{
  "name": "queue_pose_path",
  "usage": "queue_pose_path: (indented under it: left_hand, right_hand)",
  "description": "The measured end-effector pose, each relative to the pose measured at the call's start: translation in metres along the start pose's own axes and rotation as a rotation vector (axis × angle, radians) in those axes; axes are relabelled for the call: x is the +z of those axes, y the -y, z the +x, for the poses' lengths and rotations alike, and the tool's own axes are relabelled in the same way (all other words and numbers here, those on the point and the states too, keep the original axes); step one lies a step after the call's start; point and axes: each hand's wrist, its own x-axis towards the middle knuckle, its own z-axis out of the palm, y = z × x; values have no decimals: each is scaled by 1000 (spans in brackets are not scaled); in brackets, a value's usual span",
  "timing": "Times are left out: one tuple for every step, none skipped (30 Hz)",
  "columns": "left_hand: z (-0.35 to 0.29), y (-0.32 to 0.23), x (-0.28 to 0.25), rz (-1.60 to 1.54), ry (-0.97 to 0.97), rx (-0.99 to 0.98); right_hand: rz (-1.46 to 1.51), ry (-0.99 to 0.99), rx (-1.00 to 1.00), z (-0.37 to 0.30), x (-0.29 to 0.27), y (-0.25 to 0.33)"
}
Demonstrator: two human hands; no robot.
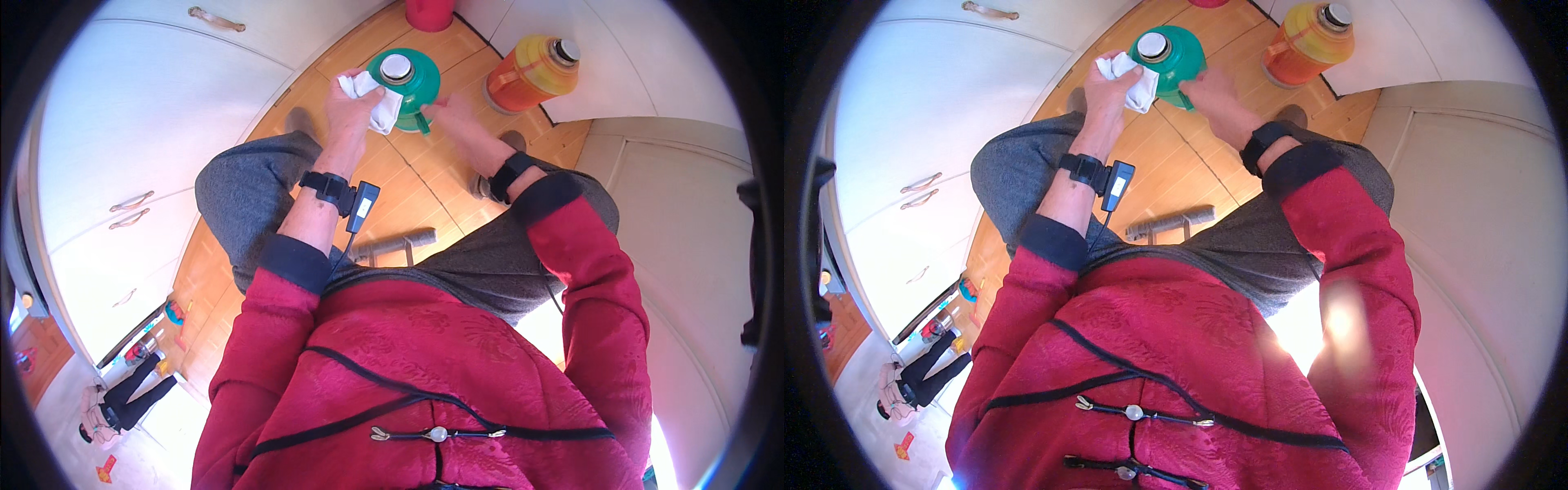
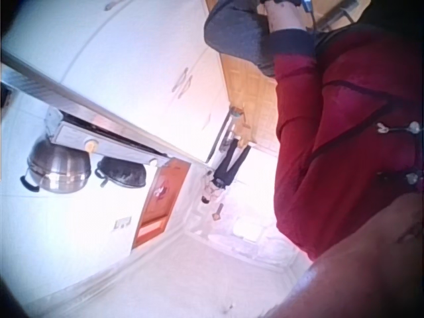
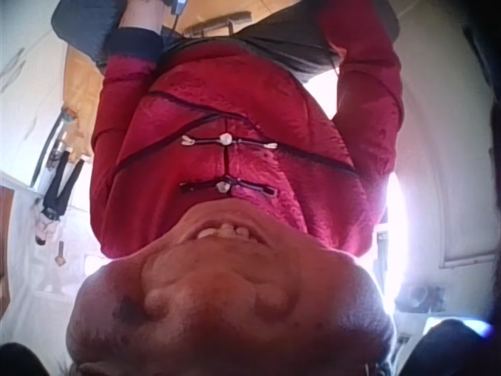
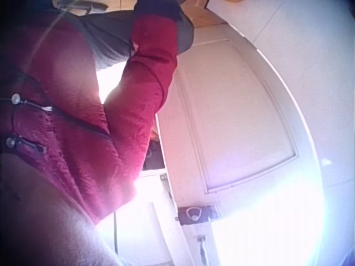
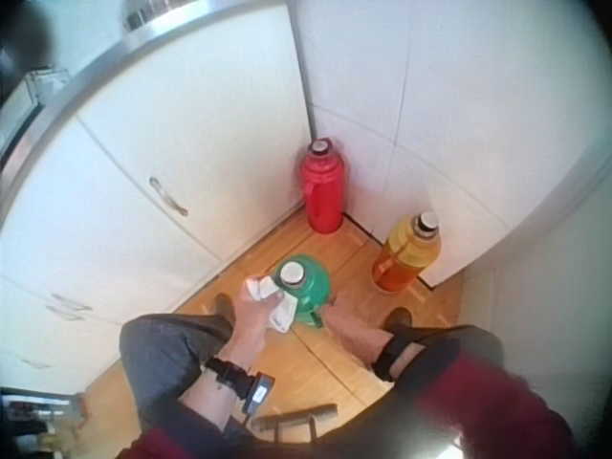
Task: The person sits on the floor and wipes the tops and sides of three plastic containers with a white cloth. The containers are pink, green, and yellow. The person wipes each container individually and then wipes the cabinet above.
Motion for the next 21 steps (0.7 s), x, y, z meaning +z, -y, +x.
queue_pose_path:
  left_hand:
    - [1,-1,1,16,0,3]
    - [2,-2,2,36,1,1]
    - [3,-2,2,35,-7,2]
    - [3,-3,3,37,-14,-3]
    - [4,-4,3,44,-19,-15]
    - [4,-5,4,54,-22,-11]
    - [4,-5,5,70,-26,-19]
    - [3,-5,5,85,-35,-16]
    - [4,-6,6,81,-31,-20]
    - [4,-6,7,74,-35,-11]
    - [5,-7,8,71,-41,-1]
    - [6,-8,8,86,-45,-11]
    - [8,-9,8,102,-49,-17]
    - [10,-10,8,128,-56,-46]
    - [12,-11,7,99,-50,-35]
    - [14,-11,7,80,-45,-49]
    - [16,-12,6,45,-39,-42]
    - [15,-11,6,74,-21,-45]
    - [14,-10,4,94,-6,-31]
    - [12,-9,4,123,-2,-25]
    - [10,-8,4,118,20,1]
  right_hand:
    - [-34,38,50,1,0,-7]
    - [-14,108,12,3,1,-12]
    - [-10,153,11,5,3,-17]
    - [-15,204,9,8,4,-21]
    - [-54,192,10,11,5,-24]
    - [-101,189,10,15,7,-26]
    - [-153,175,20,17,9,-28]
    - [-181,185,16,18,11,-31]
    - [-212,181,18,18,12,-34]
    - [-244,177,19,19,14,-37]
    - [-338,161,-4,19,15,-39]
    - [-431,144,-27,20,17,-41]
    - [-522,127,-64,21,18,-43]
    - [-563,126,-73,22,19,-44]
    - [-602,126,-92,24,19,-45]
    - [-638,120,-95,26,20,-46]
    - [-622,129,-72,27,20,-47]
    - [-604,133,-38,29,20,-47]
    - [-577,142,10,30,21,-46]
    - [-617,148,-6,31,21,-47]
    - [-653,159,-4,32,21,-46]
